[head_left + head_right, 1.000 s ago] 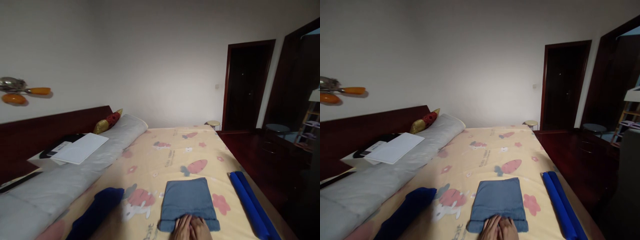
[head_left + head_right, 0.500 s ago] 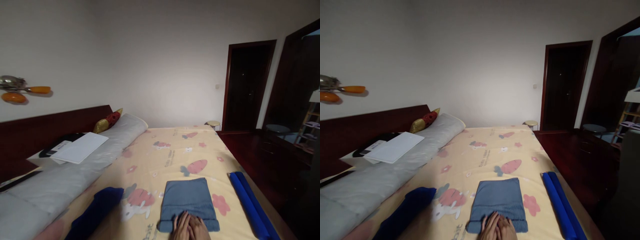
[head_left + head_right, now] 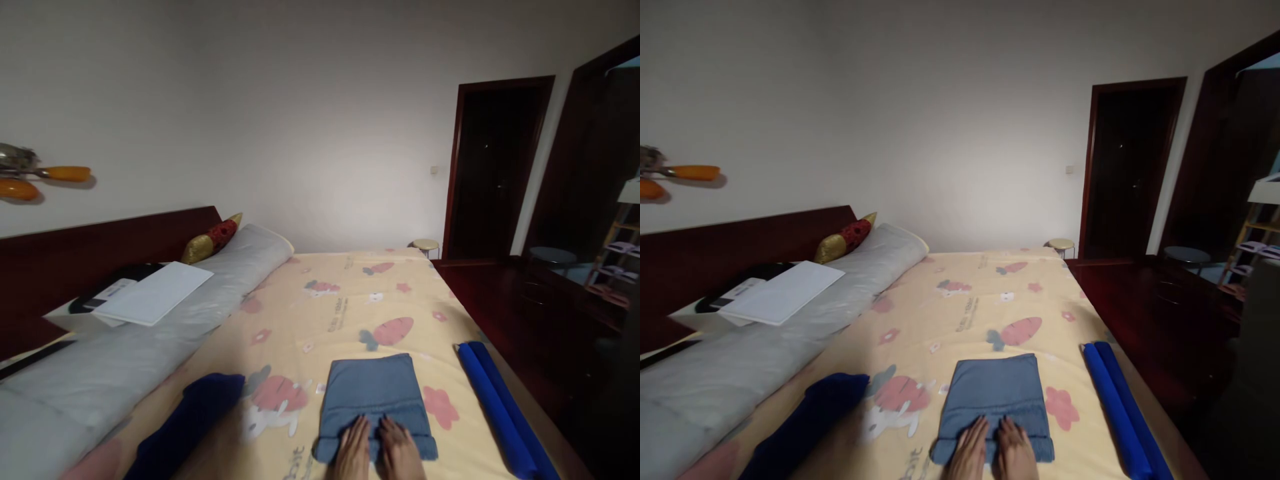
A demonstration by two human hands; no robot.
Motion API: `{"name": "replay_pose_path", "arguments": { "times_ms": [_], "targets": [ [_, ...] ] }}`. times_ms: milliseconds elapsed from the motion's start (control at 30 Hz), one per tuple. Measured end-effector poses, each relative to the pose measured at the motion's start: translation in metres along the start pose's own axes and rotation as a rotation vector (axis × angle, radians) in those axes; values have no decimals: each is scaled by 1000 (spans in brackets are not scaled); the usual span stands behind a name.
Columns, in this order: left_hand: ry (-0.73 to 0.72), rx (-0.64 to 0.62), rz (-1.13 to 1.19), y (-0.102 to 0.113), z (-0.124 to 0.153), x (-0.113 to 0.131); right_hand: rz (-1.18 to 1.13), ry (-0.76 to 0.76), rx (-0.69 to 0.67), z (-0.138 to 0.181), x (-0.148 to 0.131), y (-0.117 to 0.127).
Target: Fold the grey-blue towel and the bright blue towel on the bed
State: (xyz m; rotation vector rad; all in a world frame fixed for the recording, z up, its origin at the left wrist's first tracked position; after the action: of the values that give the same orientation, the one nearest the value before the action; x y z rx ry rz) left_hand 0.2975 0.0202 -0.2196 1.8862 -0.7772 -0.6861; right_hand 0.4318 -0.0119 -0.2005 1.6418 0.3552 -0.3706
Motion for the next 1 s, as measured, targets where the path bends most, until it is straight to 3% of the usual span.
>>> {"name": "replay_pose_path", "arguments": {
  "times_ms": [67, 133, 200, 300, 400, 500, 633, 700, 767, 867, 1000],
  "targets": [
    [-26, -10, 53, -11, -12, 16, -41, 36, -82, -6, -23, -14],
    [-7, -40, 88, -15, -12, 12, -39, -10, -81, -11, -16, -20],
    [78, -80, 87, -12, 2, -11, -3, -115, 11, -11, 15, -16],
    [356, -117, -2, 3, 37, -62, 70, -291, 199, -2, 77, -1],
    [488, -101, -93, 17, 54, -82, 116, -320, 291, 7, 102, 9],
    [422, -78, -79, 15, 33, -60, 84, -238, 272, 3, 75, 11],
    [186, -196, 192, -17, -14, -4, -57, 29, -28, -13, -2, -11],
    [151, -244, 283, -26, -24, 6, -86, 48, -84, -17, -14, -17],
    [182, -257, 289, -25, -21, -3, -64, -23, -34, -20, 0, -15],
    [315, -224, 188, -13, 2, -40, 54, -217, 118, -15, 52, -5],
    [468, -43, -71, 14, 32, -77, 187, -303, 319, 1, 104, 7]
  ]
}}
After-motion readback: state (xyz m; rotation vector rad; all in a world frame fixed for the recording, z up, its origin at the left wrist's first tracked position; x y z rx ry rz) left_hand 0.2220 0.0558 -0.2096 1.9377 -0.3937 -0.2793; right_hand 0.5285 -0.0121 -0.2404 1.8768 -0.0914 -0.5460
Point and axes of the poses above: each hand's wrist, its own z-axis away from the middle knuckle, its own y-axis out of the back of the hand, x = y × z, the point moved 8 cm from there along -z, towards the middle knuckle, and after that the axes turned 9 degrees about -y, right-handed, at the moved point
